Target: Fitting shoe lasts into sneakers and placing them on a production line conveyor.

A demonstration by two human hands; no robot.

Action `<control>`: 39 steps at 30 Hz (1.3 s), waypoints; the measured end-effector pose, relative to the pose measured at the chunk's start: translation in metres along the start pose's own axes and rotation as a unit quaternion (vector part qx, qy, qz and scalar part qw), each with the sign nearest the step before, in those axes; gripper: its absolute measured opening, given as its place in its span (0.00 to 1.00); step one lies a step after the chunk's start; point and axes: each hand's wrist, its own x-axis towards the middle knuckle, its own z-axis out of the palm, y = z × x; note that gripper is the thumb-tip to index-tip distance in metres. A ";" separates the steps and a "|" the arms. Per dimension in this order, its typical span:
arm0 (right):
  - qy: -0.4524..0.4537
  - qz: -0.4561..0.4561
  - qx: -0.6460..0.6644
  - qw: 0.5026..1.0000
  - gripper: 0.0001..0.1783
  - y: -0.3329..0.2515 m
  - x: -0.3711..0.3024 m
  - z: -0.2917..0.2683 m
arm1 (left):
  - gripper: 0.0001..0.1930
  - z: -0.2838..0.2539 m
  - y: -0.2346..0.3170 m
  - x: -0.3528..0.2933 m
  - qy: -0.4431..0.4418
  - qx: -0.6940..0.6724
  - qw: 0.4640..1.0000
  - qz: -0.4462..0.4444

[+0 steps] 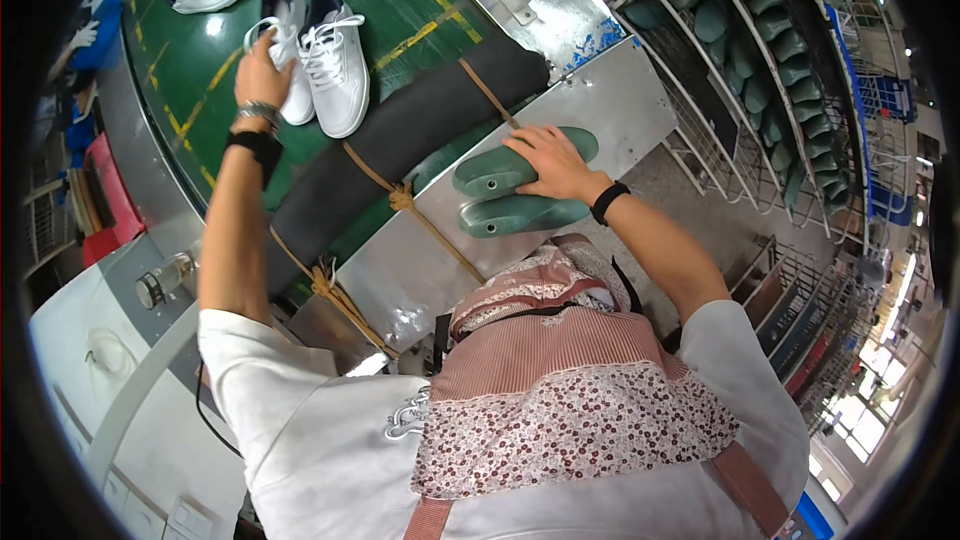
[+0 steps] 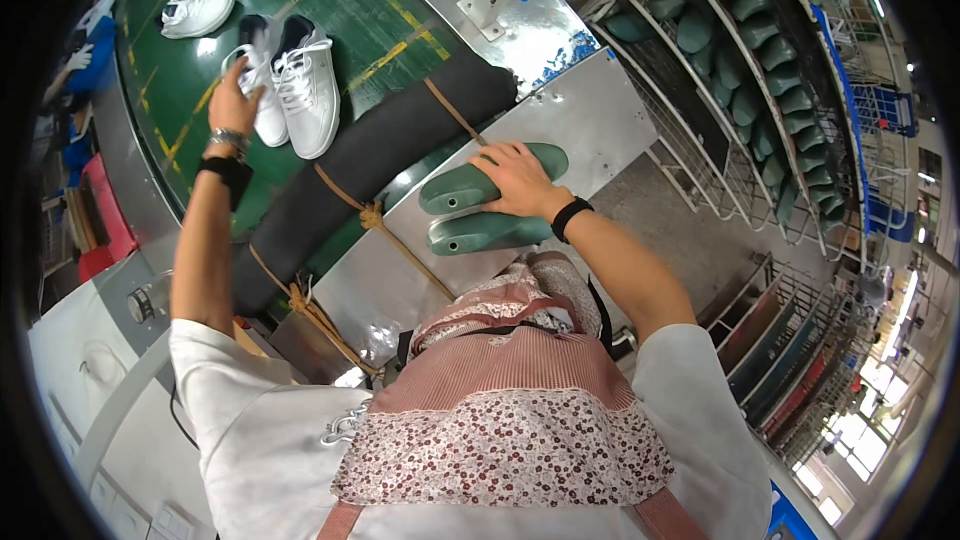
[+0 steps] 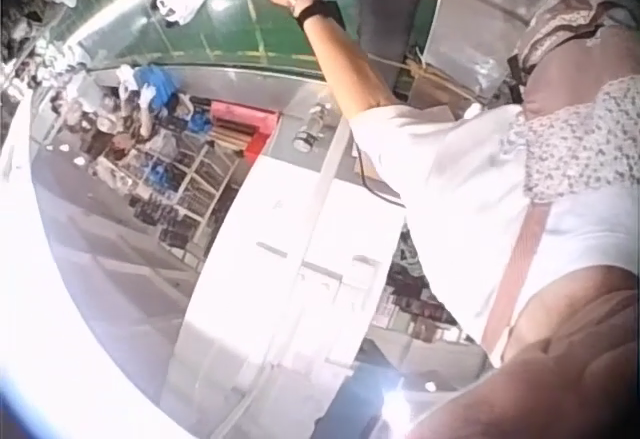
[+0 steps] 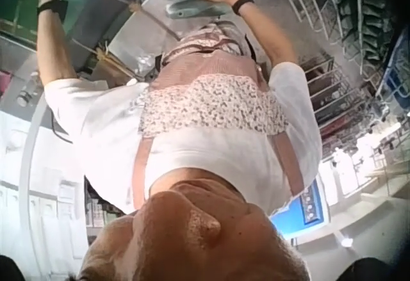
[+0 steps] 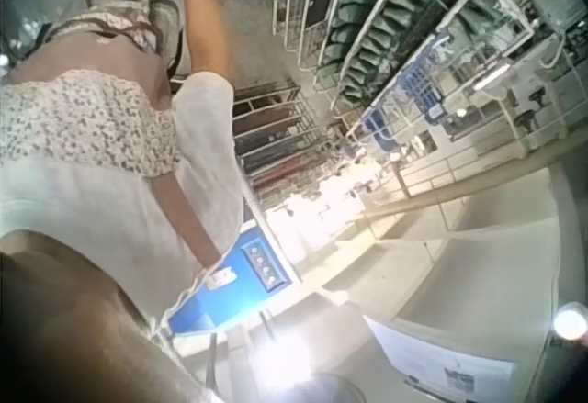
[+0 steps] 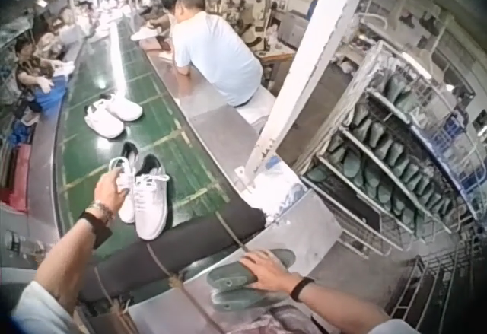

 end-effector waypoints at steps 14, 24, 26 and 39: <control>0.099 0.033 -0.037 0.994 0.41 0.000 -0.034 0.029 | 0.17 0.113 0.238 -0.375 -0.378 -0.581 0.632 -0.346; 0.056 0.115 0.092 0.987 0.39 0.046 -0.070 0.024 | 0.18 0.162 0.341 -0.378 -0.036 -0.622 0.545 -0.561; 0.061 0.121 0.101 0.986 0.38 0.066 -0.077 0.012 | 0.18 0.173 0.364 -0.374 -0.052 -0.603 0.635 -0.480; 0.123 0.389 0.679 0.610 0.26 0.210 -0.257 -0.090 | 0.55 0.126 0.620 -0.233 -0.202 -0.659 0.702 -0.182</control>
